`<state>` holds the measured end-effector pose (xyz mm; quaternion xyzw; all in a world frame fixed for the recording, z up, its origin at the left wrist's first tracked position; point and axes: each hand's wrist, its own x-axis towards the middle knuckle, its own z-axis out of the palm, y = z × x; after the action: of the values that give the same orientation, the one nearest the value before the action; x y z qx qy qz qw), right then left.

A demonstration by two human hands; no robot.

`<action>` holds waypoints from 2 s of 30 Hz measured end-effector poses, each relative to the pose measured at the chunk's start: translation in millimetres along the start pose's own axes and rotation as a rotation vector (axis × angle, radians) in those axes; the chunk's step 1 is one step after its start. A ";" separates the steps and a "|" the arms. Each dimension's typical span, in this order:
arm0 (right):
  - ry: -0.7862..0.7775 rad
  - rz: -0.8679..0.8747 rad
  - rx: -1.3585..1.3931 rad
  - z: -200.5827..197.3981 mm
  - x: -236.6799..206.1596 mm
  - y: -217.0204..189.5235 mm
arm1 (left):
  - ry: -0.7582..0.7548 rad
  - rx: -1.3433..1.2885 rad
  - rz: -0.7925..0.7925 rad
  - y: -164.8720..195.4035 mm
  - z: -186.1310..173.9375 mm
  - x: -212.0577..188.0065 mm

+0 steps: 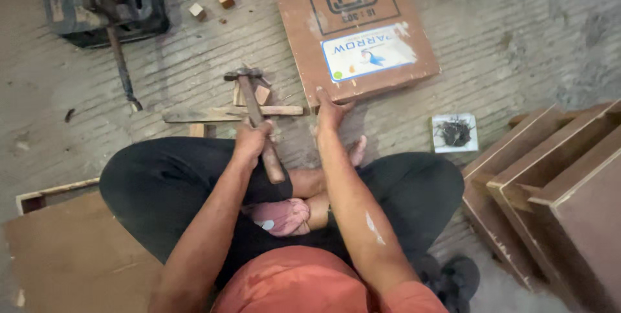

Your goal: The person sits on the floor and assembles a small wooden box by attaching small wooden blocks to its corners. They use a hammer to drive nails into the blocks, securing them to the box. The person repeatedly picks up nails, positions the blocks, and hammers them in place.

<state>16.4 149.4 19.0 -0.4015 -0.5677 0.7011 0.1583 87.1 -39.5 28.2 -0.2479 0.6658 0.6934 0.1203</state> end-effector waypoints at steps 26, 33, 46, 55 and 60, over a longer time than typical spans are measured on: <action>-0.249 0.017 -0.059 -141.7 101.9 -93.4 | 0.168 0.580 0.637 12.0 25.3 7.9; -0.290 -0.074 -0.044 -184.7 142.5 -119.9 | -0.226 0.016 -0.144 57.7 116.9 51.9; -0.468 -0.009 0.193 -204.5 179.6 -109.8 | -0.295 -0.701 -0.198 80.9 252.5 76.3; -0.624 -0.175 -0.425 -160.9 162.9 -124.3 | -0.232 -1.026 -0.075 7.8 193.8 14.3; -0.450 -0.310 -0.640 -155.3 144.2 -124.2 | -0.204 -0.835 -0.257 3.2 194.8 -3.1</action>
<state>12.3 388.9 73.2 -0.1770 -0.8310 0.5274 0.0015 52.4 152.2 30.7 -0.2865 0.2774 0.9030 0.1600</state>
